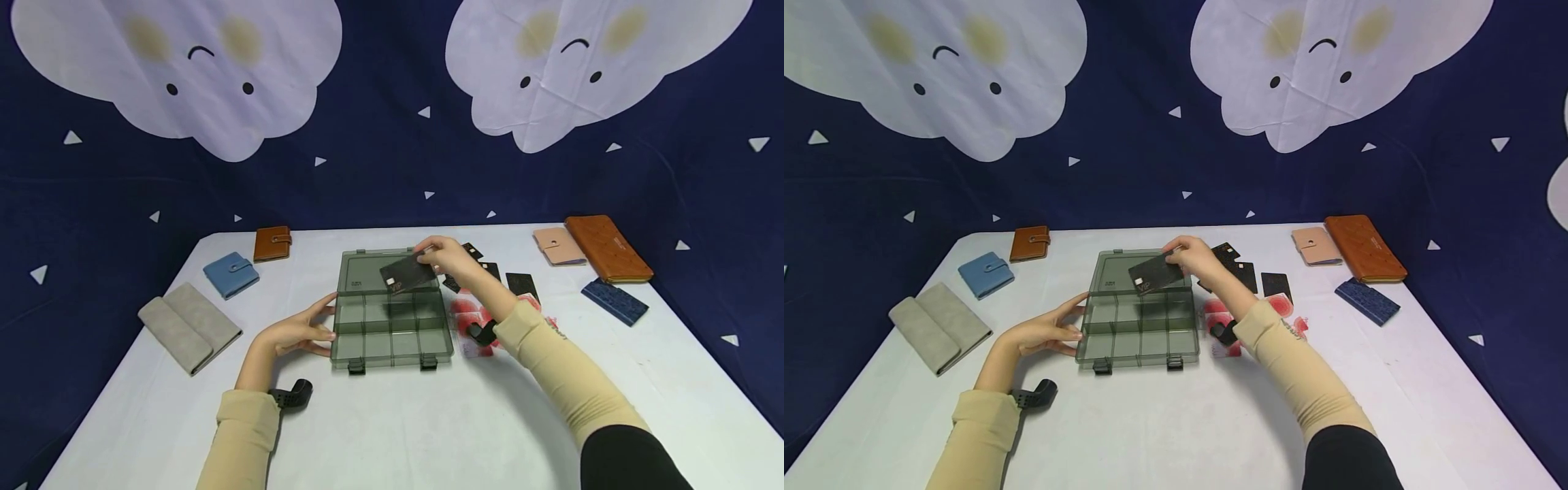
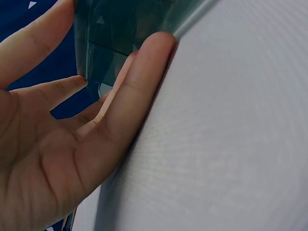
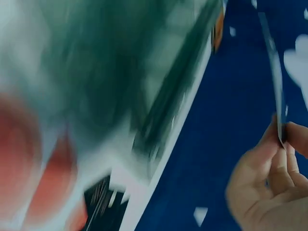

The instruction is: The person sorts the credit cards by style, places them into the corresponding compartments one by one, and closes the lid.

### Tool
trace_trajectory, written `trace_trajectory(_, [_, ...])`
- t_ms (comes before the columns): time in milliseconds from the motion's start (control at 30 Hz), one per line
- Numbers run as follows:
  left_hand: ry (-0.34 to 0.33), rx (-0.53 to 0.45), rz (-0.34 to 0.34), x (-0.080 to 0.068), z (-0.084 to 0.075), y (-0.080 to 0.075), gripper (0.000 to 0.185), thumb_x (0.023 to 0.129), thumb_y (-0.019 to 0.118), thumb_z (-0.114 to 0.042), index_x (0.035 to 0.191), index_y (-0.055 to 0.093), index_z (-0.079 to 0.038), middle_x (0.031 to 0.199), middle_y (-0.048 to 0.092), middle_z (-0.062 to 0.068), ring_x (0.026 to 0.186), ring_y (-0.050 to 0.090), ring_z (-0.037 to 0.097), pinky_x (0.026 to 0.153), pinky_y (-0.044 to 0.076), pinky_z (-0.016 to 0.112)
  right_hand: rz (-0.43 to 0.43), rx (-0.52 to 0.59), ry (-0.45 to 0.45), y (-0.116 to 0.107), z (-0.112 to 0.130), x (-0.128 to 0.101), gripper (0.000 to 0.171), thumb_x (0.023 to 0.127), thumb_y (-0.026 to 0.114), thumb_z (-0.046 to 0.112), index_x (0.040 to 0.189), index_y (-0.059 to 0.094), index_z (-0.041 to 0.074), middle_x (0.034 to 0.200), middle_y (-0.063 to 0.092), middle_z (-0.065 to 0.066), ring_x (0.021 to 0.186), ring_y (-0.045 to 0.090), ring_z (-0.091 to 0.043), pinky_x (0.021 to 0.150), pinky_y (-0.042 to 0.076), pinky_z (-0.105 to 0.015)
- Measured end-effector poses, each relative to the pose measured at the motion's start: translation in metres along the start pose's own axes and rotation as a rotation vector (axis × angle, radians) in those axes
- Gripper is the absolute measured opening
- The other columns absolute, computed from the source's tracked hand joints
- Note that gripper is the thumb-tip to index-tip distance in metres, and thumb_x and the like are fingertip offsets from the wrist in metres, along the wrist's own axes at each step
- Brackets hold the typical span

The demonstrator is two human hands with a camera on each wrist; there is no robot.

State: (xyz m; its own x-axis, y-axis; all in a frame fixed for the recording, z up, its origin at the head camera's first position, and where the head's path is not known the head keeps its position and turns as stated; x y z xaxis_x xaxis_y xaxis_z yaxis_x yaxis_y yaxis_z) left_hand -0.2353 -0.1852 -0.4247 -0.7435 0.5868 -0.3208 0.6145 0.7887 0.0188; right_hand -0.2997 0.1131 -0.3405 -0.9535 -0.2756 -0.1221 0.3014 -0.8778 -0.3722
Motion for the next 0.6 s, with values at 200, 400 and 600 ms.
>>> trace_trajectory(200, [-0.008, -0.007, -0.002, 0.0, 0.001, 0.0, 0.093, 0.087, 0.059, 0.001, 0.15, -0.006, -0.022, 0.15, -0.005, 0.02, 0.084, 0.055, 0.015, 0.084, 0.053, 0.048, 0.159, -0.012, 0.021, 0.042, 0.005, -0.003, 0.025, 0.092, 0.054, 0.004, 0.116, 0.056, -0.003, 0.078, 0.052, -0.002, 0.065, 0.042, -0.015, 0.065, 0.046, -0.034])
trace_trajectory(400, [-0.011, -0.011, -0.004, 0.001, 0.001, 0.0, 0.093, 0.087, 0.06, 0.0, 0.15, -0.005, -0.022, 0.15, -0.004, 0.02, 0.083, 0.054, 0.015, 0.083, 0.053, 0.048, 0.183, -0.013, 0.051, 0.065, 0.004, 0.002, 0.024, 0.089, 0.053, -0.004, 0.113, 0.057, -0.005, 0.079, 0.056, -0.005, 0.065, 0.055, -0.014, 0.079, 0.055, -0.041])
trace_trajectory(600, [-0.006, 0.0, -0.006, 0.002, 0.001, 0.0, 0.093, 0.087, 0.06, -0.001, 0.15, -0.005, -0.022, 0.151, -0.005, 0.02, 0.083, 0.054, 0.015, 0.083, 0.053, 0.048, 0.167, -0.246, -0.013, 0.079, 0.006, 0.006, 0.015, 0.083, 0.063, -0.004, 0.097, 0.064, -0.002, 0.083, 0.064, -0.013, 0.061, 0.063, -0.016, 0.067, 0.058, -0.031])
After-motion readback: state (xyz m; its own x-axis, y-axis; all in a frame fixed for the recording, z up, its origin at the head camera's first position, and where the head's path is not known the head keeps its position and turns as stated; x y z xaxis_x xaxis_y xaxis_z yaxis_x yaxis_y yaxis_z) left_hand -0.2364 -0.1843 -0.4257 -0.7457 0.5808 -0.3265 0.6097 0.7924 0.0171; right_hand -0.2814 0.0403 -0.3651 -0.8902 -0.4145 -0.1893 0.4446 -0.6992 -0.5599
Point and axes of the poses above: each hand's wrist, its own x-axis towards the middle knuckle, its own y-axis out of the palm, z = x × y, the point moved 2 cm from there along x, towards the middle knuckle
